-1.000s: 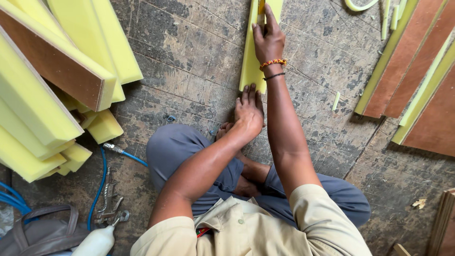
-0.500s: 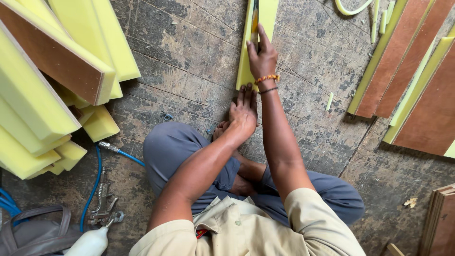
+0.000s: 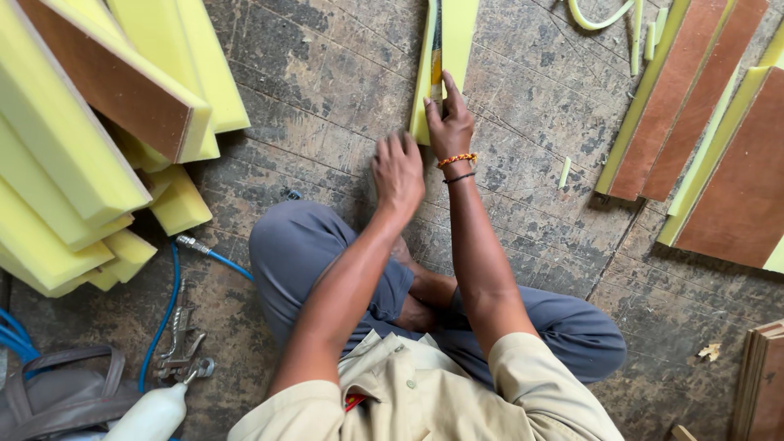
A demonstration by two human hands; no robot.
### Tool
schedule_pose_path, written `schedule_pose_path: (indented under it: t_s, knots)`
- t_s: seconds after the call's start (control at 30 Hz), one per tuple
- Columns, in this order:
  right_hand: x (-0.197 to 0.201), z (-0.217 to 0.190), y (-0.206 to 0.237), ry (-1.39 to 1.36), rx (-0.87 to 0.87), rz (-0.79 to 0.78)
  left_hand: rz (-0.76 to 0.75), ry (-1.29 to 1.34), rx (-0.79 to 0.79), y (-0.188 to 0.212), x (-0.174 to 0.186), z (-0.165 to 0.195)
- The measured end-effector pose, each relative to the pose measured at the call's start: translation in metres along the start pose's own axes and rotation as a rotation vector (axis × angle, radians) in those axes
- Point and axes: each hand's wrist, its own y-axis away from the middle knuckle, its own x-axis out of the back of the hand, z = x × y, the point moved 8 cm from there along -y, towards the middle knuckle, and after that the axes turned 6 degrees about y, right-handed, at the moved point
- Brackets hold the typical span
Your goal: The person sits cross-legged on the floor and cuts long yellow foam strips into narrower pieces using a long knife, pulling the blade through the foam by hand. Cut pieces and scraps are set aside and finished strips are stacked with a pile of foam-covered boards.
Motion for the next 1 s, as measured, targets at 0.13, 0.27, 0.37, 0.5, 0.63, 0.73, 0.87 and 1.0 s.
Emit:
schedule_pose_path:
  t_s: [0.13,0.27,0.37,0.5,0.63,0.73,0.87,1.0]
  knots:
    - [0.001,-0.009,-0.006,0.012,-0.025,-0.001,0.079,0.182,0.058,-0.042,-0.001,-0.029]
    - [-0.001,-0.014,-0.014,0.13,-0.009,-0.002,0.241,0.211,-0.015,-0.046,-0.011,-0.038]
    - [-0.003,-0.013,-0.029,0.141,-0.013,0.008,0.277,0.195,-0.024,-0.043,-0.016,-0.04]
    - [0.002,-0.022,-0.028,0.062,0.109,0.085,0.263,0.289,0.023,-0.045,-0.017,-0.045]
    - [-0.001,-0.008,0.022,0.17,-0.023,-0.036,0.257,0.339,0.066,-0.046,-0.013,-0.045]
    - [0.005,-0.007,0.059,0.142,0.012,-0.006,0.217,0.325,0.091,-0.046,-0.016,-0.047]
    - [0.006,-0.002,0.065,0.123,0.039,0.044,0.22,0.329,0.053,-0.045,-0.016,-0.048]
    - [0.002,0.004,0.064,0.157,0.032,0.042,0.185,0.322,0.057,-0.047,-0.021,-0.05]
